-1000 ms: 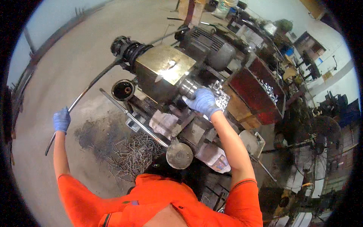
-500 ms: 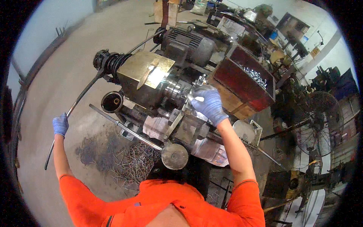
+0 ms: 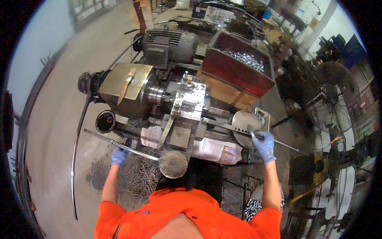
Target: The person operates a manual lathe to shape small metal components, using a lever to advance the feed, checking the workpiece, and clearing metal shavings by hand.
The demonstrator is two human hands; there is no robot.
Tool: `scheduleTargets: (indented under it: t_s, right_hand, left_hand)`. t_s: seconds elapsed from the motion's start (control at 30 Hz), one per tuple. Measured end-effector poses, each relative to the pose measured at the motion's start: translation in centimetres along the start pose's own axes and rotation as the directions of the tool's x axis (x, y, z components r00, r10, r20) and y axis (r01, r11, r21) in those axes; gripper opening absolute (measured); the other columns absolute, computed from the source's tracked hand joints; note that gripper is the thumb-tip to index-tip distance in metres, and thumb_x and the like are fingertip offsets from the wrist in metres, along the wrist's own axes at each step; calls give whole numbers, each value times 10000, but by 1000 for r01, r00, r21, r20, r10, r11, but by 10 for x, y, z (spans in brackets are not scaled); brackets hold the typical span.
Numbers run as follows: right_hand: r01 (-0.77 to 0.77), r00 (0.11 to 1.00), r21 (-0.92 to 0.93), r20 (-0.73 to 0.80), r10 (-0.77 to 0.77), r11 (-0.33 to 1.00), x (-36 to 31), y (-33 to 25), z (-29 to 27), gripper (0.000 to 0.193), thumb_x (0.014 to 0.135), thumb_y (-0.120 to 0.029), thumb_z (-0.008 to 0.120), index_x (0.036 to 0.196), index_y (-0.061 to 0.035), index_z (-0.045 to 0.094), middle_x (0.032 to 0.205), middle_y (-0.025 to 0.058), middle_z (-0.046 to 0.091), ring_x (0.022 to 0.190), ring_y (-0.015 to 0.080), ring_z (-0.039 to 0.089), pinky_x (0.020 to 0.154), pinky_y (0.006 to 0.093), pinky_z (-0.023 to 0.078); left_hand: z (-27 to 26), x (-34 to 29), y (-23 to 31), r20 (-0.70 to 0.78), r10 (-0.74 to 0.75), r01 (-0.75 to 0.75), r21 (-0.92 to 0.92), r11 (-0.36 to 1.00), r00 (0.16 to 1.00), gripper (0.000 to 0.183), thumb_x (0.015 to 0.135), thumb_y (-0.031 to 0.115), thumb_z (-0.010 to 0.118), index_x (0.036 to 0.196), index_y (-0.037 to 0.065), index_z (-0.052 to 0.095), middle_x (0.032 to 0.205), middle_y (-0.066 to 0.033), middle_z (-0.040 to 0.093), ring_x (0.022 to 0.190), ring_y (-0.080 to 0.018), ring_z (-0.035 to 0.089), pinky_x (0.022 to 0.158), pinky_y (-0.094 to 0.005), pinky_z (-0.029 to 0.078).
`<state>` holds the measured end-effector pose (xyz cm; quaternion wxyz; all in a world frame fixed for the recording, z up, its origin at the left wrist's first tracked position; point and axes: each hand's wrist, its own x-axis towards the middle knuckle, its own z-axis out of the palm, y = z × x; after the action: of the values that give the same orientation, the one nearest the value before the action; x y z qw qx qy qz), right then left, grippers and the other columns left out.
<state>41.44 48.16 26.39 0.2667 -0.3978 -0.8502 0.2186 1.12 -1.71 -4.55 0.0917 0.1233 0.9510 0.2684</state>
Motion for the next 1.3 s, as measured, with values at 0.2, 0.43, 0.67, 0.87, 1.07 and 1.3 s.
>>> scheduleTargets:
  t_s: [0.2, 0.43, 0.67, 0.87, 1.07, 1.3]
  right_hand:
    - [-16, 996, -75, -92, 9, 997, -12, 86, -25, 175, 714, -132, 759, 727, 18, 670, 721, 136, 667, 649, 188, 633, 659, 291, 488]
    - [-82, 996, -408, -51, 67, 909, 21, 161, -53, 291, 734, -224, 721, 902, 9, 673, 876, 163, 677, 807, 243, 654, 750, 315, 498]
    - [-162, 945, -784, 52, 324, 599, 19, 250, -82, 534, 679, -432, 682, 1060, -65, 617, 1059, 190, 614, 1031, 346, 558, 901, 422, 426]
    - [-200, 963, -840, -73, 261, 505, 3, 256, -60, 502, 701, -445, 649, 1032, -69, 624, 1034, 186, 624, 998, 348, 569, 872, 420, 442]
    - [-206, 971, -723, -68, 229, 659, -72, 236, -63, 413, 702, -433, 656, 852, -49, 638, 849, 185, 647, 818, 366, 613, 740, 453, 483]
    - [-701, 646, -581, -268, 715, 415, -235, 284, -148, 438, 627, -362, 730, 855, 8, 676, 924, 240, 644, 873, 394, 624, 743, 443, 499]
  left_hand:
    - [-25, 40, 4, 243, 466, -515, 563, 646, 851, 253, 791, 306, 500, 835, 129, 675, 883, -128, 670, 843, -314, 637, 727, -419, 487]
    - [-69, 25, 15, 221, 236, -323, 631, 706, 946, 248, 785, 329, 524, 871, 144, 666, 900, -108, 667, 830, -318, 630, 712, -414, 492]
    - [-155, -4, 14, -109, 120, -74, 355, 932, 987, 285, 789, 305, 613, 994, 116, 672, 898, -152, 668, 807, -301, 648, 733, -386, 508]
    - [-199, -30, 112, -430, 203, -277, -117, 954, 880, 259, 860, 250, 605, 1028, 62, 660, 852, -140, 675, 754, -209, 656, 699, -311, 502]
    - [-155, 0, 158, -258, 123, -48, 278, 959, 958, 308, 814, 386, 591, 911, 110, 688, 863, -132, 667, 829, -329, 631, 715, -424, 488]
    - [-150, 14, 141, -348, 113, -72, 129, 989, 931, 279, 811, 358, 604, 892, 105, 690, 836, -137, 663, 790, -324, 630, 698, -416, 489]
